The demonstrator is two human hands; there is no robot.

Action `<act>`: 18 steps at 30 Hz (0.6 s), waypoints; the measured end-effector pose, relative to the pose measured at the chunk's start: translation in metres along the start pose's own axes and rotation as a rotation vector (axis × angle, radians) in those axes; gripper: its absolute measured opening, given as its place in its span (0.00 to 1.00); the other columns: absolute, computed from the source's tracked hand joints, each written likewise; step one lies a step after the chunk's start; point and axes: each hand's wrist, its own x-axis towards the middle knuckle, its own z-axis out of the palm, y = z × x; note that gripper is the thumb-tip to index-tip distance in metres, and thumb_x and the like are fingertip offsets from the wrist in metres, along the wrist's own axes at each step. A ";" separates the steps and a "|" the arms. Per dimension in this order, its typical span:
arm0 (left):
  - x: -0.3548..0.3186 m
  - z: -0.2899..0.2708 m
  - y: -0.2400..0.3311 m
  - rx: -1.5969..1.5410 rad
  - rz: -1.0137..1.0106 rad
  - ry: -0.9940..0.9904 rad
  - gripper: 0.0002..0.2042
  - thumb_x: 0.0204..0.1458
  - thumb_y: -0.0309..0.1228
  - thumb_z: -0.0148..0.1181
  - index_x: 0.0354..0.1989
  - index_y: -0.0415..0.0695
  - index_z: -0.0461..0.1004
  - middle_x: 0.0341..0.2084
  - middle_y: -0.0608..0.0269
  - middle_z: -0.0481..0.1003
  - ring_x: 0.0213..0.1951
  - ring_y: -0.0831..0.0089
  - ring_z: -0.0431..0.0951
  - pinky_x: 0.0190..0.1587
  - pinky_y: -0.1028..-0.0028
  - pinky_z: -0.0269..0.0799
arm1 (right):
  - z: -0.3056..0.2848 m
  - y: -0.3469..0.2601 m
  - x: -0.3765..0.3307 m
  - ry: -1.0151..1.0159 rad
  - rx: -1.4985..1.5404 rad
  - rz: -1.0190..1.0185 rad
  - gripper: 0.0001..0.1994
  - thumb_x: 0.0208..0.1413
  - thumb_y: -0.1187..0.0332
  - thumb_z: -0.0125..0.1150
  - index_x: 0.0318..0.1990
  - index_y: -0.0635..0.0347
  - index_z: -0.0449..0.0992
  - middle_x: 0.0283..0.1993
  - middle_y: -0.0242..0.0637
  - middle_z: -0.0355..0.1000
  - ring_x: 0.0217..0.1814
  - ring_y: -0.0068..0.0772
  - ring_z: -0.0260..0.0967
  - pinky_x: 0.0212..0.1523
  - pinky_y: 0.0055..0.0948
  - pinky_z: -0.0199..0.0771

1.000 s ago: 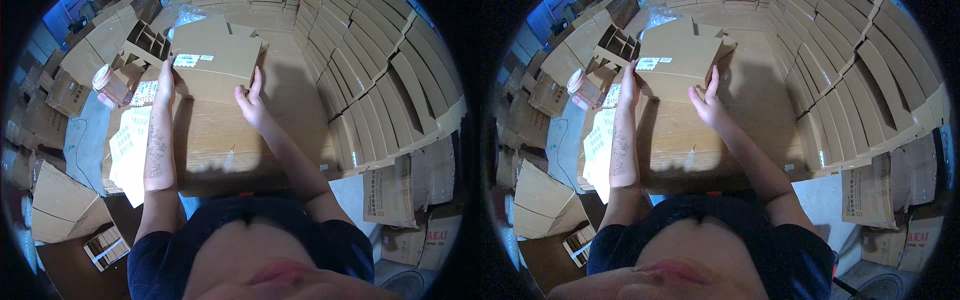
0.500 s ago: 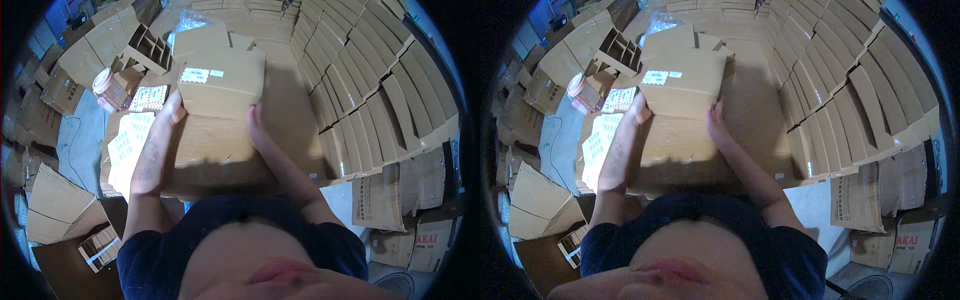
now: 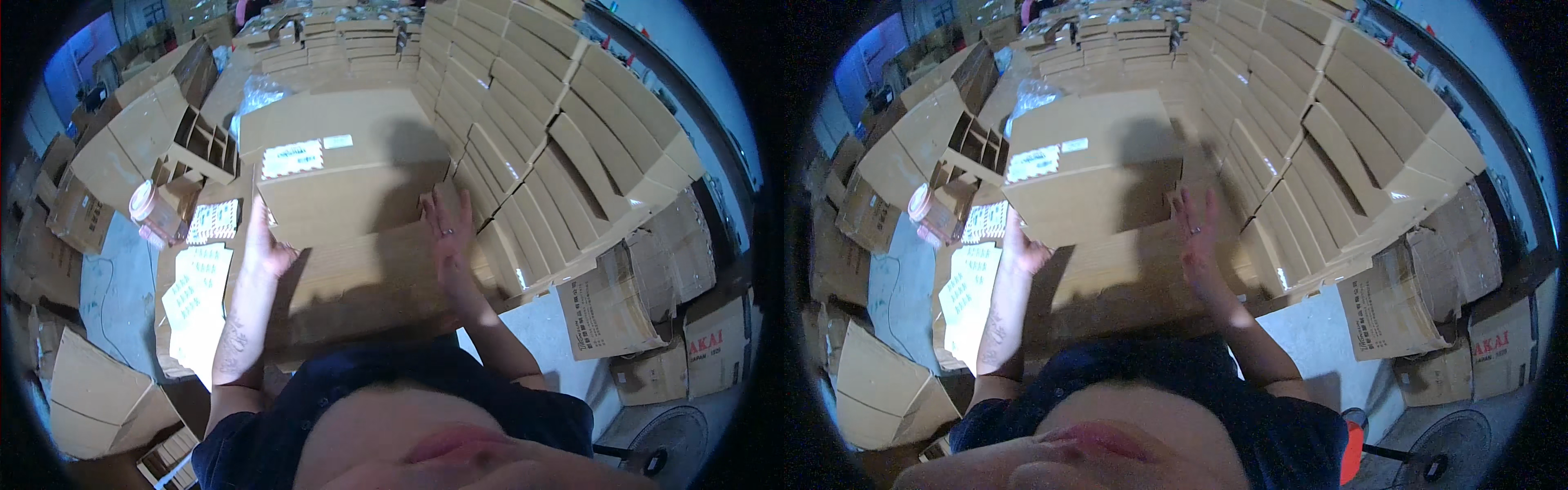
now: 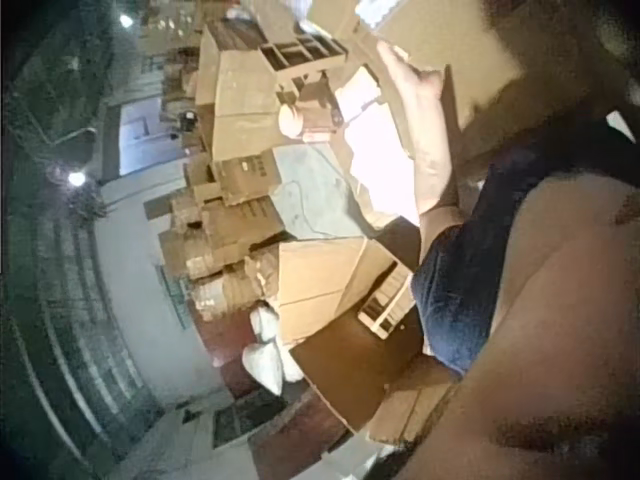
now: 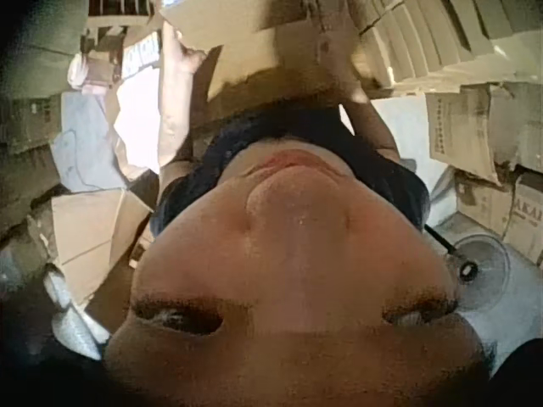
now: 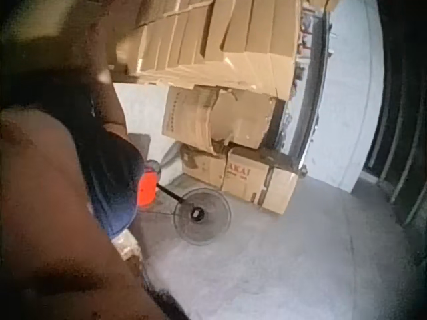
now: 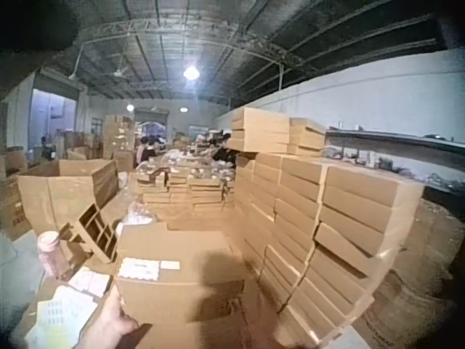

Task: Applying adhesive labels to cardboard boxes and organizing them into stacks within a warehouse.

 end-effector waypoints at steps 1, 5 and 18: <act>-0.002 0.018 0.008 0.014 0.027 -0.031 0.24 0.58 0.53 0.56 0.52 0.47 0.72 0.42 0.66 0.79 0.38 0.74 0.82 0.35 0.74 0.83 | -0.006 -0.015 -0.003 -0.066 -0.098 -0.025 0.46 0.61 0.39 0.50 0.74 0.51 0.32 0.76 0.47 0.45 0.78 0.53 0.40 0.74 0.49 0.39; 0.007 0.071 0.055 -0.033 0.005 -0.315 0.30 0.58 0.55 0.56 0.58 0.44 0.68 0.52 0.57 0.75 0.49 0.62 0.79 0.46 0.63 0.82 | -0.022 -0.033 -0.026 -0.137 -0.458 -0.056 0.50 0.56 0.35 0.53 0.75 0.54 0.35 0.76 0.48 0.45 0.77 0.52 0.43 0.74 0.51 0.40; 0.132 0.396 0.148 0.228 -0.139 -1.132 0.16 0.60 0.33 0.56 0.54 0.40 0.71 0.51 0.53 0.76 0.55 0.58 0.75 0.61 0.54 0.69 | -0.069 -0.031 -0.054 -0.384 -0.920 -0.172 0.31 0.63 0.51 0.57 0.67 0.60 0.60 0.65 0.48 0.65 0.66 0.54 0.63 0.66 0.47 0.62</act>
